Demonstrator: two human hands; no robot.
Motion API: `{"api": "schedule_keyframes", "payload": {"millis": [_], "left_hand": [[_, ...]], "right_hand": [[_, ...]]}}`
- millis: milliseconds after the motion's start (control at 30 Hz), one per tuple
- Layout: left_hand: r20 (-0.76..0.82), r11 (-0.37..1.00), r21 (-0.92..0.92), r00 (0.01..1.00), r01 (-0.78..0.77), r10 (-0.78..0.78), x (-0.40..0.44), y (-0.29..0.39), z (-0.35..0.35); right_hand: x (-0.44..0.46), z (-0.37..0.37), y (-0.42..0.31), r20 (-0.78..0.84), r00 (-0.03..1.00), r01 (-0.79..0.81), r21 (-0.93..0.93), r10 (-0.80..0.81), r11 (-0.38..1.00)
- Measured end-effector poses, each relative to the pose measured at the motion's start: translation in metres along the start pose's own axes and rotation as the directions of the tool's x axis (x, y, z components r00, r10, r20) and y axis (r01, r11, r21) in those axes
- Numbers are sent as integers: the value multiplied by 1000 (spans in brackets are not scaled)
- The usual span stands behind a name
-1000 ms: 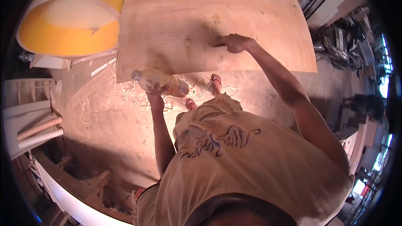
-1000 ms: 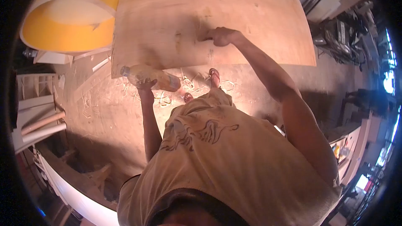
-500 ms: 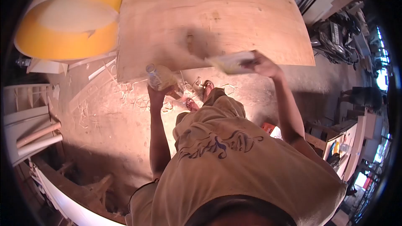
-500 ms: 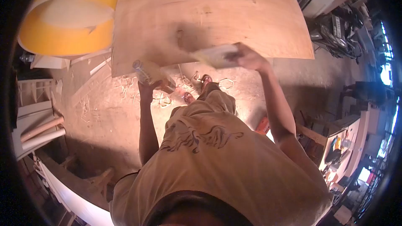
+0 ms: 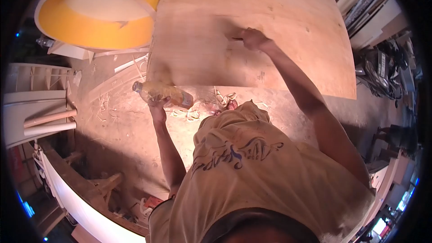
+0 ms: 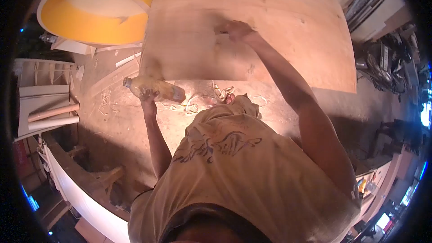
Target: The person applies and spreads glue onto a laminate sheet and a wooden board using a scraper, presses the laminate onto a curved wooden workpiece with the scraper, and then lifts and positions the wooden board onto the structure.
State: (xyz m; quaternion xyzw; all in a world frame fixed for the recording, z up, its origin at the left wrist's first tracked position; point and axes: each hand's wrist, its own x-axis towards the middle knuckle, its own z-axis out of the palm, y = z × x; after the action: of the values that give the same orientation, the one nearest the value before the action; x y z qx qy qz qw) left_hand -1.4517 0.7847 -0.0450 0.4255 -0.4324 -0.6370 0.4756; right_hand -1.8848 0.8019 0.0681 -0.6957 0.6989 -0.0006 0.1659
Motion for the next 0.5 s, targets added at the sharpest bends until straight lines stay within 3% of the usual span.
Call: {"api": "schedule_keyframes", "payload": {"millis": [100, 167, 333, 433, 500], "left_hand": [[36, 999, 20, 999, 37, -38, 10, 3, -9], [30, 998, 17, 998, 56, -56, 9, 2, -13], [20, 998, -17, 998, 59, -59, 11, -3, -20], [29, 993, -50, 994, 110, -109, 16, -6, -29], [78, 985, -91, 987, 148, -141, 19, -3, -33]], "right_hand": [[14, -61, -5, 165, 986, -43, 72, 31, 996], [48, -47, 16, 28, 987, -163, 104, 161, 981], [68, 9, 29, 307, 937, -180, 23, 165, 983], [23, 15, 11, 184, 978, 58, 204, -96, 977], [-3, 27, -3, 250, 967, -11, 244, -52, 970]]}}
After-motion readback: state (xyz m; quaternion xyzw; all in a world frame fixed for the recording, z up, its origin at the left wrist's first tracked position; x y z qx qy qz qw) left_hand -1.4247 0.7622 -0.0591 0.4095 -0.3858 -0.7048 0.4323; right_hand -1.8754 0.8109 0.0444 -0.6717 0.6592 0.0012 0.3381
